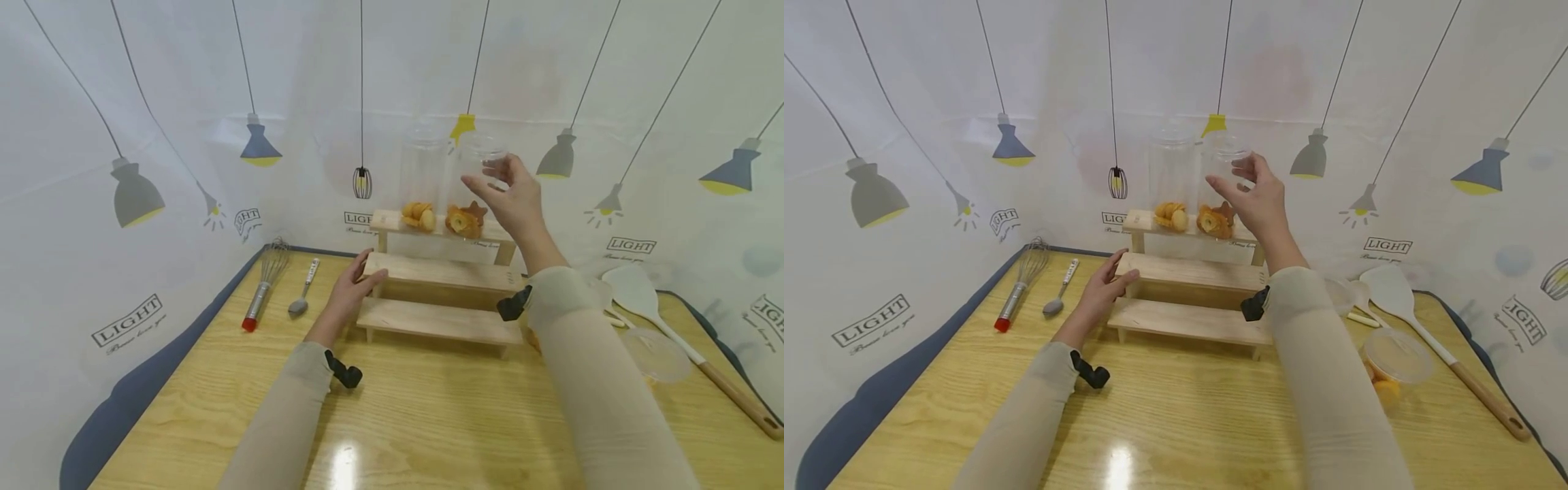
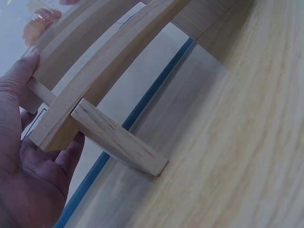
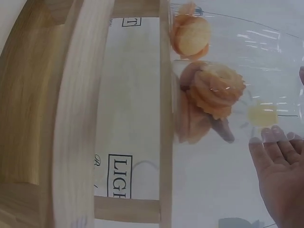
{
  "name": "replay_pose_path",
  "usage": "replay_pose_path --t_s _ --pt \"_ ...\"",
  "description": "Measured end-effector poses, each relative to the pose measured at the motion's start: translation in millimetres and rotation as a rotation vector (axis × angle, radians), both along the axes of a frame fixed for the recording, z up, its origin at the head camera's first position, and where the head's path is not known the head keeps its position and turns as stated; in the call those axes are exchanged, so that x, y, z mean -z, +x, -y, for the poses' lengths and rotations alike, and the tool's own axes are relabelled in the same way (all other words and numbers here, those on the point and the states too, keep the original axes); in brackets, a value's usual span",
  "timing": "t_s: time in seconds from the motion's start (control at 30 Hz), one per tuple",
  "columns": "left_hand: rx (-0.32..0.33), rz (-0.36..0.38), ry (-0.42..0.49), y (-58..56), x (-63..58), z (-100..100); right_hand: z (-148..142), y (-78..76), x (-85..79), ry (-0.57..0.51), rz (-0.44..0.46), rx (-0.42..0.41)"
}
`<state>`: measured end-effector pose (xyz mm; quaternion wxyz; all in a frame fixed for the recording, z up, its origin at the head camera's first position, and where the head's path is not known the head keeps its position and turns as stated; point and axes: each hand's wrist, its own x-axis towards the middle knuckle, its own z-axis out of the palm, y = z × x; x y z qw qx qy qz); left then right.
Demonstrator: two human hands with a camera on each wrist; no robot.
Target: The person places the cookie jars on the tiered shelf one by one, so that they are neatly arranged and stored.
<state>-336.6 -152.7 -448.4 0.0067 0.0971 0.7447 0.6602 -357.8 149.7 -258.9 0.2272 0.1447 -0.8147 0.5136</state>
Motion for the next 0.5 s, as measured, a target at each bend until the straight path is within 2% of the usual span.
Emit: replay_pose_path --t_s 0.3,0.5 --pt "0.003 -0.007 -0.003 -2.4 2.2 0 3 -3.6 16.9 -0.07 0.044 0.008" --pt "-0.001 -0.006 0.004 -2.5 1.8 0 2 -5.6 29.1 -0.048 0.05 0.014"
